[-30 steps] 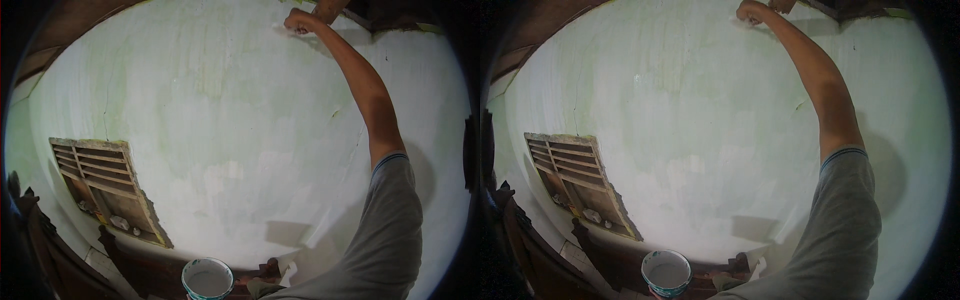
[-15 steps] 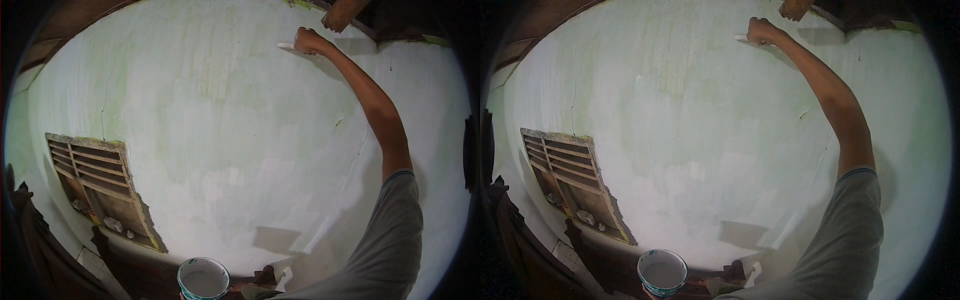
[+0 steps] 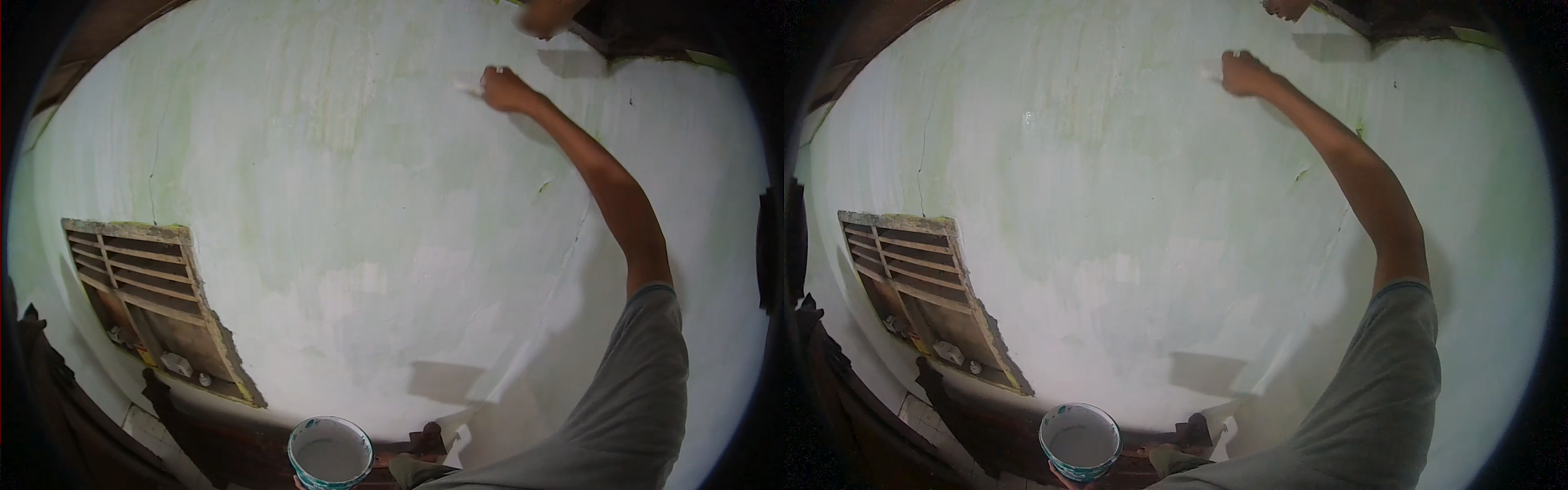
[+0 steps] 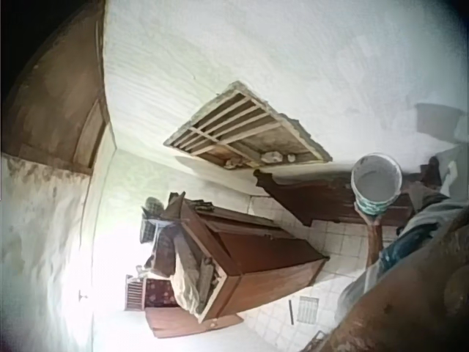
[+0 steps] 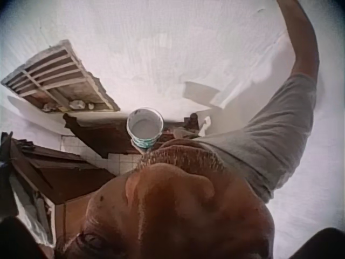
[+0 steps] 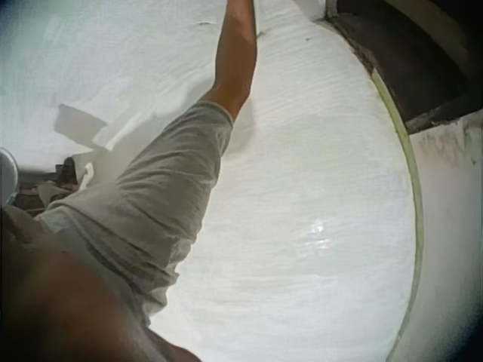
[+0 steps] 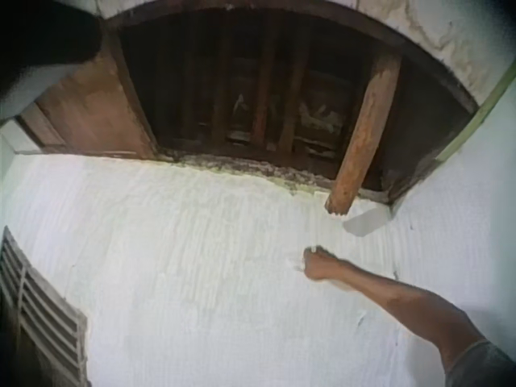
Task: The person dips a paintbrush into a bucket of white paint and applies it to the wall with upward and downward strokes.
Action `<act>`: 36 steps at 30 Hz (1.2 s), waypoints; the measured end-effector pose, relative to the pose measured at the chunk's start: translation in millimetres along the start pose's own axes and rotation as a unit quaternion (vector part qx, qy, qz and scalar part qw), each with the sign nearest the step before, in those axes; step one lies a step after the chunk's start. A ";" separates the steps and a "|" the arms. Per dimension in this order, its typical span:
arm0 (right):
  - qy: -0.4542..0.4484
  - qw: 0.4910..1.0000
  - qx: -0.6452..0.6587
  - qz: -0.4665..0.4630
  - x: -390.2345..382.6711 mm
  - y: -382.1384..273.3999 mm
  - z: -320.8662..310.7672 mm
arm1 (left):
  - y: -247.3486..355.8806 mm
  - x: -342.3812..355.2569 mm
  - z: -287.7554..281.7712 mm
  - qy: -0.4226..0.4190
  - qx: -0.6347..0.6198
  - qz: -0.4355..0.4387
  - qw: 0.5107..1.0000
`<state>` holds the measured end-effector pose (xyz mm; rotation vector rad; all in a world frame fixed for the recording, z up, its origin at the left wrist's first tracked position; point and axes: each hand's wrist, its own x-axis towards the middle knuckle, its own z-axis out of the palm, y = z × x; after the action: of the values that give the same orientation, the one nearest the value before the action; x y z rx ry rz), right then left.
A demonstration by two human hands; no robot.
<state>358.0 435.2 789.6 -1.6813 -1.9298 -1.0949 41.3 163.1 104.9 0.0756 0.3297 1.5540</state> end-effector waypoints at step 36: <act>0.140 0.988 0.057 0.017 -3.1 -34.3 11.7 | -11.7 -52.0 43.6 -0.186 0.296 0.407 0.844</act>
<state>328.8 441.9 769.1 -1.4114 -1.7444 -1.1179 64.6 118.4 151.8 1.1169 0.4930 2.1592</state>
